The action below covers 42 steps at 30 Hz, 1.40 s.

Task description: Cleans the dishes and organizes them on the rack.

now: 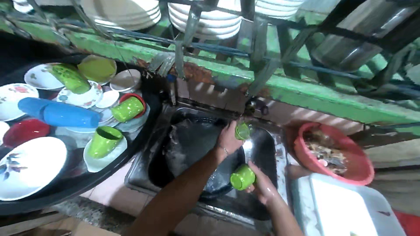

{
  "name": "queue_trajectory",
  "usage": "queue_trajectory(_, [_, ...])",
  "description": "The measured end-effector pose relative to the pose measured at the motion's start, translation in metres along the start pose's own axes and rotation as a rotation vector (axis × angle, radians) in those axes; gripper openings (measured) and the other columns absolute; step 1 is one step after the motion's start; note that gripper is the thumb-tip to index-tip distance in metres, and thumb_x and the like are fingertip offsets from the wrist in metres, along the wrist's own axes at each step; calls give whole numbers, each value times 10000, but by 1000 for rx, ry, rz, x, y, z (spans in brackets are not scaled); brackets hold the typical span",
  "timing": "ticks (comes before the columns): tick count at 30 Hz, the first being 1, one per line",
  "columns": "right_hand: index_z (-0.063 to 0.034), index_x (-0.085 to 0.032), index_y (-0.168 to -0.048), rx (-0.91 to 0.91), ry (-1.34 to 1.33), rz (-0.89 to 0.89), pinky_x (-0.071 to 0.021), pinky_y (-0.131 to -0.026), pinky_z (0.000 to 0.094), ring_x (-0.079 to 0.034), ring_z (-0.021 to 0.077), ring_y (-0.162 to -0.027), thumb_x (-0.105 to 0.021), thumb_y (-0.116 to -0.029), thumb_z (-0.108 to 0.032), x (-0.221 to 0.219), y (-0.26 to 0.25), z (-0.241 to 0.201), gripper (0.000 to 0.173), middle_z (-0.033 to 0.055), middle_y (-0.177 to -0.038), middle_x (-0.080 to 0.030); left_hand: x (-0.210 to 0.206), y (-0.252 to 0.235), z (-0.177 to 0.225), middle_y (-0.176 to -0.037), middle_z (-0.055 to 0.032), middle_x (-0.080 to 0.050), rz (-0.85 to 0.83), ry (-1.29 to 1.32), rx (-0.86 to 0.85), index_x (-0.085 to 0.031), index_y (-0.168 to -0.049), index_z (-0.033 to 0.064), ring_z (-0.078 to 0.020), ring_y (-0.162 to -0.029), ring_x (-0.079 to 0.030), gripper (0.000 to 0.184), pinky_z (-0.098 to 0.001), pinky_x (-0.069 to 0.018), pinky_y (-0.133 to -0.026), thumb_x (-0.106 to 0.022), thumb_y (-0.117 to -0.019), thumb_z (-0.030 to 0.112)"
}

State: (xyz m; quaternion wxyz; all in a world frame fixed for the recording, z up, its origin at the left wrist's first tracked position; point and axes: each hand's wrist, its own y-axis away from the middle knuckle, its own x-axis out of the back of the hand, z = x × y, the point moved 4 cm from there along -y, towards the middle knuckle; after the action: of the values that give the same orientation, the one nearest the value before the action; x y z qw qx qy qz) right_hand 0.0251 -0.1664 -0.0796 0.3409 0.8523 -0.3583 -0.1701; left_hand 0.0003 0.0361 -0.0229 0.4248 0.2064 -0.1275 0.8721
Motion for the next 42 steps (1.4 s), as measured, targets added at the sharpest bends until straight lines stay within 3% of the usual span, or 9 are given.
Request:
queue_trajectory(7, [-41, -624, -1267, 185, 19, 34, -546, -549, 310, -637, 178, -637, -432, -1098, -440, -3, -13, -5, 474, 132, -908, -700, -2, -6, -36, -1288, -206, -655, -109, 486, 379, -478, -1495, 94, -315, -1152, -660, 665, -527, -545, -991, -754, -930, 310])
queue_trajectory(11, [-78, -616, -1260, 136, -160, 60, -596, -630, 375, -711, 226, -781, -297, -1077, -601, -12, -36, -15, 639, 140, -983, -730, 25, 27, -14, -920, -98, -668, -506, 804, 522, -597, -1191, 93, -193, -716, -660, 409, -367, -583, -613, -387, -1049, 414])
queue_trajectory(15, [-72, -635, -1295, 347, -22, -115, -622, -790, 402, -719, 198, -910, -360, -1087, -492, -49, -49, -44, 544, 107, -1047, -733, 60, 47, -11, -1369, -217, -595, -755, 547, 291, -375, -1569, 65, -266, -1137, -632, 559, -465, -523, -985, -512, -1049, 219])
queue_trajectory(26, [-67, -531, -1373, 670, 110, -495, -608, -751, 370, -691, 157, -862, -349, -1102, -460, -221, -46, -164, 511, 69, -1105, -684, 288, 92, 45, -1200, -93, -690, 21, 55, 64, -587, -1377, 114, -176, -1020, -689, 537, -409, -597, -888, -755, -884, 245])
queue_trajectory(29, [-25, -585, -1253, 673, 368, -457, -584, -914, 360, -685, 178, -1025, -541, -1045, -191, -211, -111, -128, 270, 109, -1160, -683, 368, 115, 46, -1242, -165, -657, 269, -330, 223, -549, -1422, 154, -300, -1059, -672, 675, -568, -550, -905, -795, -844, 399])
queue_trajectory(32, [7, -572, -1408, 556, 822, -299, -520, -1038, 572, -649, 398, -1191, -828, -876, -144, -205, -168, -75, 609, 268, -1301, -647, 433, 121, 21, -1223, -239, -662, 352, -612, 398, -565, -1417, 171, -443, -1099, -649, 690, -722, -475, -926, -815, -831, 434])
queue_trajectory(35, [-5, -486, -1469, 381, 881, -256, -524, -1038, 548, -617, 387, -1233, -827, -872, -128, -203, -185, -33, 698, 263, -1371, -593, 479, 124, -12, -1219, -310, -647, 343, -819, 482, -580, -1398, 130, -548, -1130, -608, 678, -791, -424, -929, -830, -852, 445])
queue_trajectory(39, [-28, -505, -1482, 321, 989, -168, -417, -1125, 612, -528, 426, -1344, -669, -1004, -221, -196, -182, -9, 542, 260, -1450, -548, 485, 132, -6, -1520, -372, -383, 393, -962, 416, -476, -1489, -12, -597, -1376, -394, 783, -785, -342, -1057, -820, -893, 360])
queue_trajectory(42, [-98, -598, -1415, 312, 1151, -49, -450, -1069, 651, -560, 443, -1303, -688, -970, -252, -168, -198, 0, 480, 243, -1400, -596, 413, 152, 40, -1416, -325, -516, 463, -931, 80, -553, -1378, -50, -503, -1292, -528, 529, -668, -426, -1059, -697, -977, 262])
